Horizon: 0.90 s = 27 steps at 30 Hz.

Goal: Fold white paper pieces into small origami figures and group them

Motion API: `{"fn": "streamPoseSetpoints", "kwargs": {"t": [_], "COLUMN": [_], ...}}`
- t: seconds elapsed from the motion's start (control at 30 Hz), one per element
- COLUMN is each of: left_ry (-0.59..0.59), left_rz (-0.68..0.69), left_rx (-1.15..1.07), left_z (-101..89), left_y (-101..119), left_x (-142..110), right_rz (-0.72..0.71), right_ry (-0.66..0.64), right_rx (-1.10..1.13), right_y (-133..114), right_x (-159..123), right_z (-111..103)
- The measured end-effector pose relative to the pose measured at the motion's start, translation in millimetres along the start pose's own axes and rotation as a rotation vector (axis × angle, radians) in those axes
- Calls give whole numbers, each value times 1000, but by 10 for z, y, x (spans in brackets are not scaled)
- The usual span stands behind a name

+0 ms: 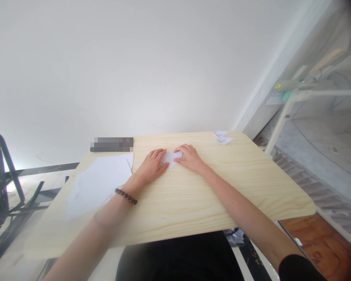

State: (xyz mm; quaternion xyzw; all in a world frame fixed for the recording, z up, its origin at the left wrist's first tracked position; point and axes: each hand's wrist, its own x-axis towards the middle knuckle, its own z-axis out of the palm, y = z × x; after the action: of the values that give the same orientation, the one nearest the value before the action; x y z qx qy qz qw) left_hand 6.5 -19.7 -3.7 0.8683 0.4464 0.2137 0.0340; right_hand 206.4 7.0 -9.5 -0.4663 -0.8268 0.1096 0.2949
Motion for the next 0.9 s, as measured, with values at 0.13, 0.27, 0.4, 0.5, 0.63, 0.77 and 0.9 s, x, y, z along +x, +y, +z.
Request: {"fn": "streamPoseSetpoints", "kwargs": {"t": [0.13,0.27,0.4,0.5,0.63,0.77,0.9], "left_ry": [4,17,24,26,30,26,32], "left_rz": [0,-11,-19,-12,14,21,9], "left_rx": [-7,-22,-27,-30,-53,-60,-23], "left_z": [-8,-7,-14,-30,-46,-43,-33], "left_y": [4,9,19,28,36,39,35], "left_x": [1,1,4,9,18,28,31], "right_rz": [-1,-15,-19,-47,-78,-76,-90], "right_ry": [-21,-44,-32,-44,-58,-58,-51], "right_rx": [9,54,91,79,62,76,103], "right_y": [-13,-10,11,22,24,15,3], "right_x": [0,-3,-4,0,8,9,7], "right_z": [-12,-16,-3,-3,-14,-21,-25]}}
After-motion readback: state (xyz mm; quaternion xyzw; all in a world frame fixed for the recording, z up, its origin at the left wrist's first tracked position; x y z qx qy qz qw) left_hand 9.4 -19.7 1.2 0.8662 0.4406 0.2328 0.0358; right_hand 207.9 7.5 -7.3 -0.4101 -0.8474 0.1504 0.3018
